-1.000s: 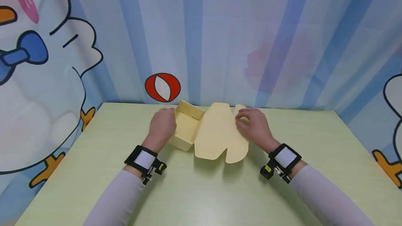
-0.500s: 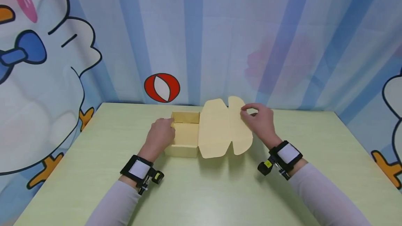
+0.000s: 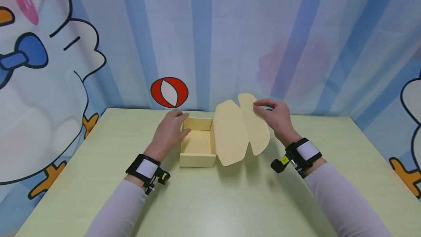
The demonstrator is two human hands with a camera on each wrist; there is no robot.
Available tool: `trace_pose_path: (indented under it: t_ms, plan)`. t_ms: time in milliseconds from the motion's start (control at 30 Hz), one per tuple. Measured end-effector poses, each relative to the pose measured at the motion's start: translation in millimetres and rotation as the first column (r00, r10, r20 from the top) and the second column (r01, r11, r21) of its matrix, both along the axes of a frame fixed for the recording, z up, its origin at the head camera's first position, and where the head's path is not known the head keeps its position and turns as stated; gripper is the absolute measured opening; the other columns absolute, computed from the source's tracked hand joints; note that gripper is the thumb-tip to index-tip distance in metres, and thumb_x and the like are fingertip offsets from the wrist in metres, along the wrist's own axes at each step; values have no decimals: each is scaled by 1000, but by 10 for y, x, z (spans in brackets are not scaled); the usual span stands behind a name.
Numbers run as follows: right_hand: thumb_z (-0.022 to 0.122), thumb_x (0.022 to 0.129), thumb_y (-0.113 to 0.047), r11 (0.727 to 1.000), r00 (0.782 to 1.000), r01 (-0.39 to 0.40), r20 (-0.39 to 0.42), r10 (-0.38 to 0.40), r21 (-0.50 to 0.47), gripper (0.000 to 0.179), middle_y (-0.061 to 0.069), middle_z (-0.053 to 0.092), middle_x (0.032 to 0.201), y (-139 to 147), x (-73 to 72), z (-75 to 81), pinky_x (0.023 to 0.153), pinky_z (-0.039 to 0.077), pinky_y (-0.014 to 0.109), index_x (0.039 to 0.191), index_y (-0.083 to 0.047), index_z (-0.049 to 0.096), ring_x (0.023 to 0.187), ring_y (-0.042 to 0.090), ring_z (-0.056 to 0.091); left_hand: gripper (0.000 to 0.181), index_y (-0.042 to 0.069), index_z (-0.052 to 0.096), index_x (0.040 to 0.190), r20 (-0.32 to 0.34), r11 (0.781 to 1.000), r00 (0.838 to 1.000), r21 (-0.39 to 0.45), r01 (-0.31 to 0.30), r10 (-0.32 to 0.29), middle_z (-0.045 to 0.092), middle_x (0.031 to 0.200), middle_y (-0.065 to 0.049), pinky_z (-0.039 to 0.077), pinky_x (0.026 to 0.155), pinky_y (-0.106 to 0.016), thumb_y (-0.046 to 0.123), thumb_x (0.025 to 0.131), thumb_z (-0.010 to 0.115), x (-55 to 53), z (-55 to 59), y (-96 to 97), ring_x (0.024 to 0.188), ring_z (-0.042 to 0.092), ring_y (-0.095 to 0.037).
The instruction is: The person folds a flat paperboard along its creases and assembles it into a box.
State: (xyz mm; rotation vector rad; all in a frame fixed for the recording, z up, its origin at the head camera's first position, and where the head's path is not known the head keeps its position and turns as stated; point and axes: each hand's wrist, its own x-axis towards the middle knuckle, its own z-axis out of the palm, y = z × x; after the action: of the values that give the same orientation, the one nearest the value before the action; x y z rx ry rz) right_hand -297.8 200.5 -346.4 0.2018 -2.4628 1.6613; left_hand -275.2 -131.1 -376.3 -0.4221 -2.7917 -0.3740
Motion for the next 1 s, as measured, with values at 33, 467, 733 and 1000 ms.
trace_pose_path:
  t_ms: [33, 467, 733, 1000]
  plan:
    - [70, 92, -29, 1000, 1000, -7, -2, 7, -13, 35, 10, 63, 125, -16, 0, 14, 70, 52, 17, 117, -5, 71, 77, -4, 65, 52, 4, 59, 136, 5, 1000, 1000, -18, 22, -22, 63, 129, -16, 53, 102, -41, 20, 88, 75, -40, 6, -3, 119, 60, -30]
    - [68, 93, -20, 989, 992, -122, 35, 125, -84, 40, 4, 63, 120, -97, -39, 68, 73, 56, 16, 129, -5, 64, 90, 1, 63, 12, 12, 81, 93, -8, 991, 1000, -133, 10, -11, 72, 75, -4, 56, 66, -32, 19, 91, 72, -211, -50, 18, 73, 65, -20]
    - [68, 94, -17, 966, 976, -184, 81, 201, -181, 48, -13, 71, 94, 63, -35, 134, 70, 59, 20, 138, -5, 56, 80, 3, 71, 21, 11, 77, 72, -2, 992, 1000, -129, -4, 4, 58, 58, 0, 37, 52, -24, 19, 91, 71, -135, -8, 20, 63, 60, -18]
    - [63, 97, -20, 980, 983, -118, 122, 139, -160, 49, -12, 67, 94, 192, -30, 129, 68, 62, 27, 139, 3, 52, 79, 1, 71, 29, 9, 72, 65, 93, 1000, 996, -10, -17, 18, 49, 51, -1, 32, 47, -22, 17, 92, 67, -28, -13, 79, 55, 51, -17]
